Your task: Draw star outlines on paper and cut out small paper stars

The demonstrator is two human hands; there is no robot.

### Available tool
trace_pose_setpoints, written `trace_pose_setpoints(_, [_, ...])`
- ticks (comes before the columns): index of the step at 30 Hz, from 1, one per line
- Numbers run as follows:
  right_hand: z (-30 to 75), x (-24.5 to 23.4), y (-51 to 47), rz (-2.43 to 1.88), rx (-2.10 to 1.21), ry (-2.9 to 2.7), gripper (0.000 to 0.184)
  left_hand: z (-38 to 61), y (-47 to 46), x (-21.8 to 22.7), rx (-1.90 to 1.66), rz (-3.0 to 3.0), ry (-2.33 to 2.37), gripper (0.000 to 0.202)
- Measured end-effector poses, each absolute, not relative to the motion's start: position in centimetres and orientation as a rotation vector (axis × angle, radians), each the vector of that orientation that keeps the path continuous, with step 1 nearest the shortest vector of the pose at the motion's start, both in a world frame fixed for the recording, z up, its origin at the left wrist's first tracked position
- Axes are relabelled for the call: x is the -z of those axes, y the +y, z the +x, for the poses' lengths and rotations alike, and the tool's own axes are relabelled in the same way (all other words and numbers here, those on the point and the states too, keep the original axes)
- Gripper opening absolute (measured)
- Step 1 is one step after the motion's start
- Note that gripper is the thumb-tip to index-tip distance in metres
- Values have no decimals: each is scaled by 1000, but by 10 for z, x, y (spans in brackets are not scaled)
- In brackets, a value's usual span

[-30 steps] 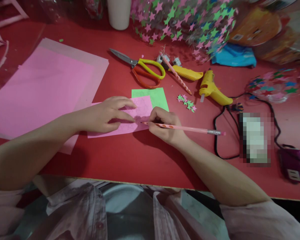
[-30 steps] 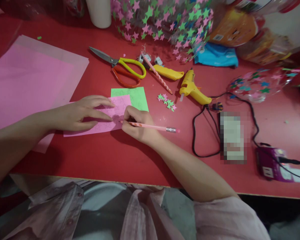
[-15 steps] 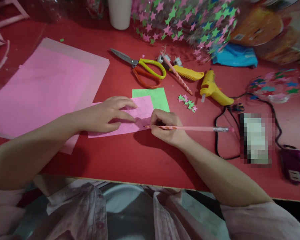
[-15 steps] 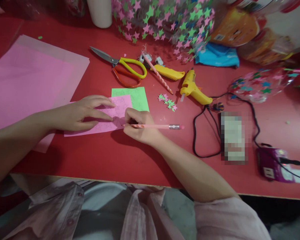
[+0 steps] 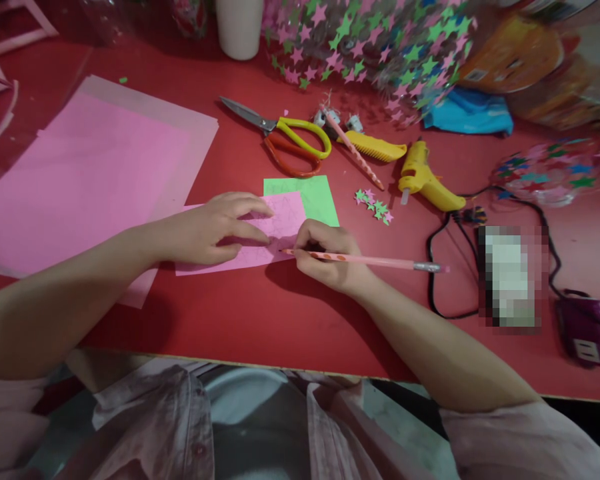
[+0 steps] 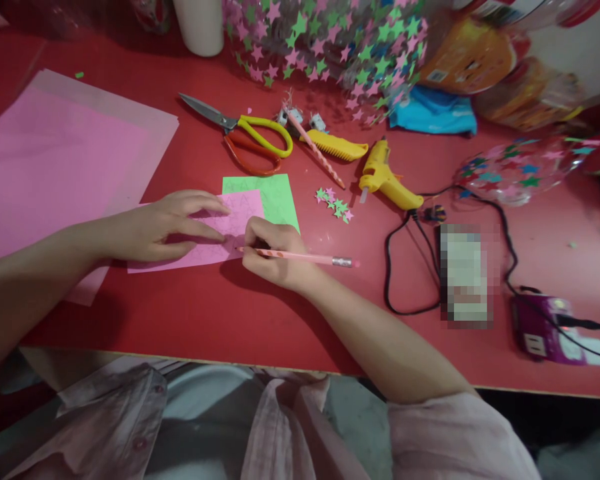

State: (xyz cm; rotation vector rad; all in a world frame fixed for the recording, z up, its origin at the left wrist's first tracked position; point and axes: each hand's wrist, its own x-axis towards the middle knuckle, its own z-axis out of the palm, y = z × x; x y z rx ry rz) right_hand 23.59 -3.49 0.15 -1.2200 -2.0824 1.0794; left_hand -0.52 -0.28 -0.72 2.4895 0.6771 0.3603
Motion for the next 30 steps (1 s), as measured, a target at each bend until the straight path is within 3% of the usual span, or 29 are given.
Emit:
trace_pose_setpoints(16, [233, 1, -39, -1149, -1023, -2131, 10, -6, -2, 7, -340, 2485, 689, 41])
trace_pose_setpoints(30, [233, 1, -38, -1284, -898, -2006, 19, -5, -2, 8, -365, 2498, 672, 39])
